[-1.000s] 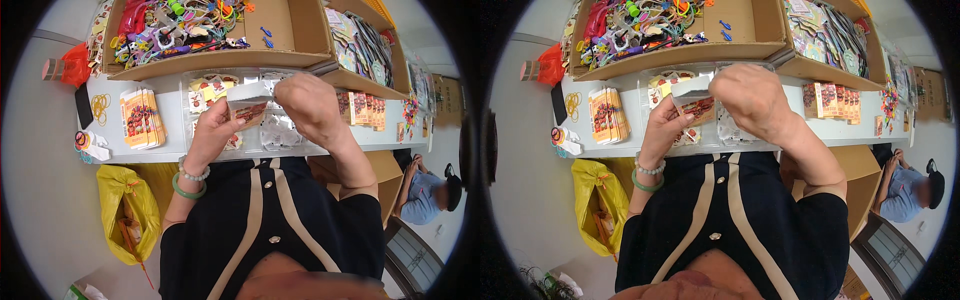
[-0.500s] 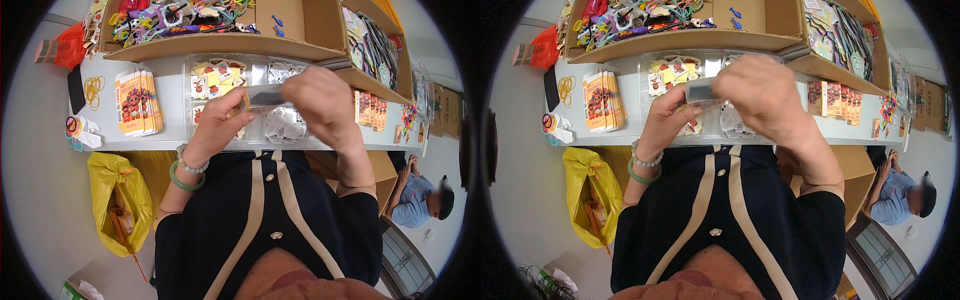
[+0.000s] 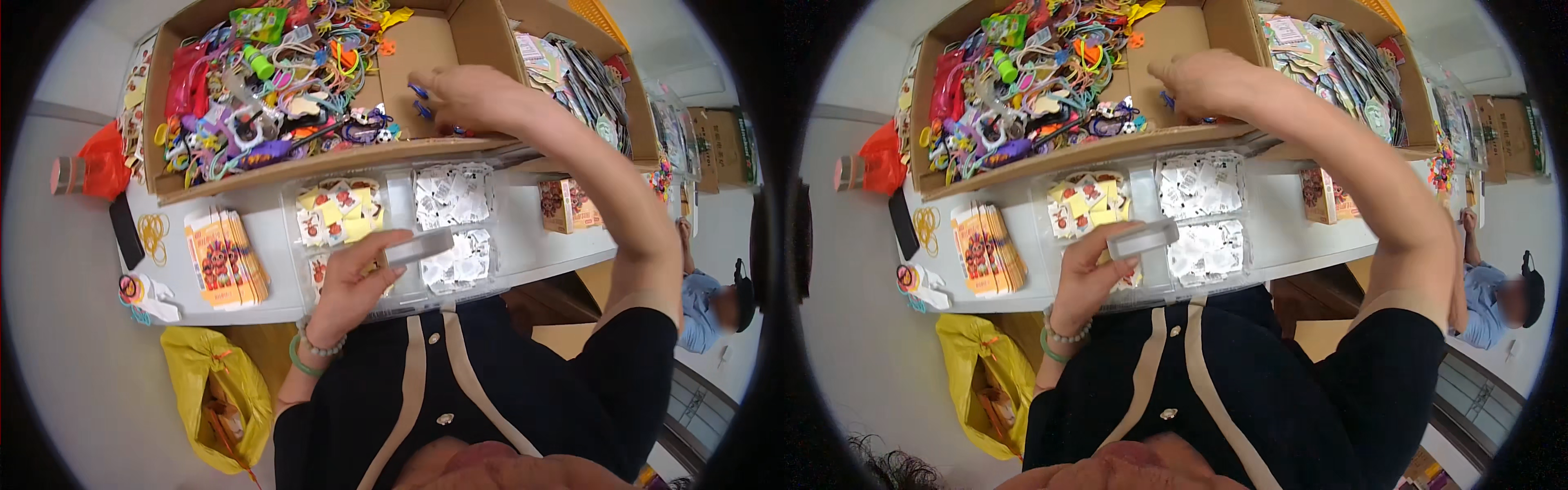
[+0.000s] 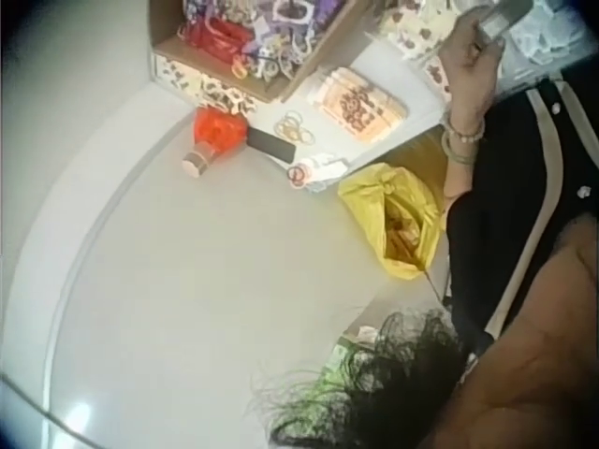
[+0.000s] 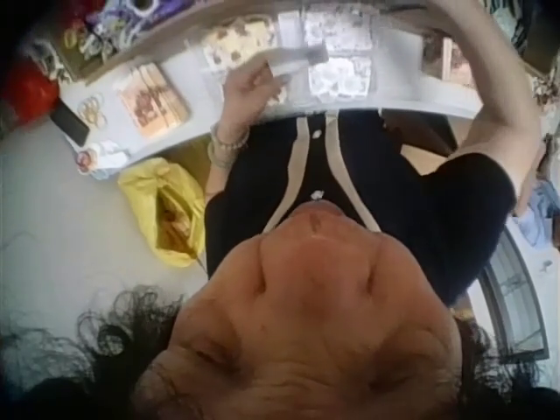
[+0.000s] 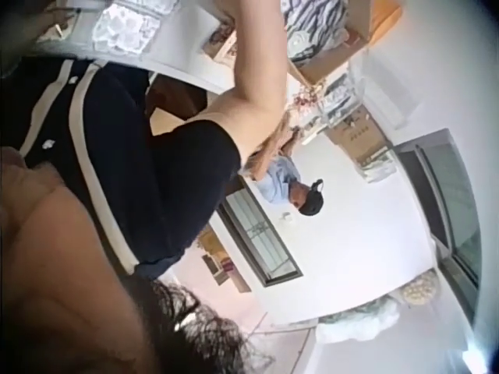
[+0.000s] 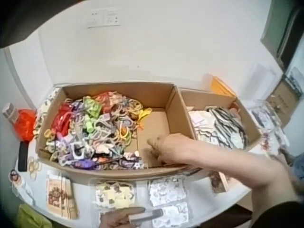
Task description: Picking up small toy items and placing them into individual packaging boxes.
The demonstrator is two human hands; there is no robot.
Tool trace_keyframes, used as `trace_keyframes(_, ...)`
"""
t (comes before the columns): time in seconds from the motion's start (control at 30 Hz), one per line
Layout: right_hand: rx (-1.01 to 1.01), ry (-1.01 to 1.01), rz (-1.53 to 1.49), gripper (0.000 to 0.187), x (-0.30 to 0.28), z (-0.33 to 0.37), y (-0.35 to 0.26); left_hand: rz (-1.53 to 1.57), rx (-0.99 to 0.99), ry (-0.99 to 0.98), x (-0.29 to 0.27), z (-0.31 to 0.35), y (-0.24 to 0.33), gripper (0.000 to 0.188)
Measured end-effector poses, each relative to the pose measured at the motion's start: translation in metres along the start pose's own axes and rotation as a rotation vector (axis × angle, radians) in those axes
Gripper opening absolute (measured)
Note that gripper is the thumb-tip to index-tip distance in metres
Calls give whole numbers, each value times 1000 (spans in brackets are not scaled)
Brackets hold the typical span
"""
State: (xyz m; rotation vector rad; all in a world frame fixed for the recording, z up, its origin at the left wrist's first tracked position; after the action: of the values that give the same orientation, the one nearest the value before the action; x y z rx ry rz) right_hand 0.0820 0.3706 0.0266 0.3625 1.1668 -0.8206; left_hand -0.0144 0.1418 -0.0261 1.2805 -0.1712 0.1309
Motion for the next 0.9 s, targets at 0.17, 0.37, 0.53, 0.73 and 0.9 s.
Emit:
trace_keyframes(0.17, -144, -70, 213, 44, 43, -42, 4, -64, 25, -63, -1, -5, 7, 40)
trace_keyframes(0.37, -150, -59, 229, 32, 22, -45, -4, -64, 38, -132, -4, -7, 5, 39)
trace_keyframes(0.53, -110, 44, 260, 22, 4, -46, -16, -65, 3, -142, -4, -5, 5, 39)
trace_keyframes(0.73, -207, -103, 136, 23, 34, -67, -43, -44, -18, -144, -4, -6, 1, 40)
trace_keyframes(0.9, -204, -150, 154, 24, 38, -77, -45, -47, -7, -154, -3, -8, 5, 38)
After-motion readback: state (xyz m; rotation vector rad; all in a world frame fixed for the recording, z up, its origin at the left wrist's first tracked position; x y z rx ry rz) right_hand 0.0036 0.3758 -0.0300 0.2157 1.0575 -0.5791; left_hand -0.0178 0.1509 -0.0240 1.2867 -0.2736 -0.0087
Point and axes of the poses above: each hand's wrist, its own z-axis away from the middle knuckle, its own x-axis out of the palm, y = z × x, the point moved 6 cm from there along -z, towards the middle knuckle, and after that the axes turned 2 degrees about z, right-handed, at the moved point
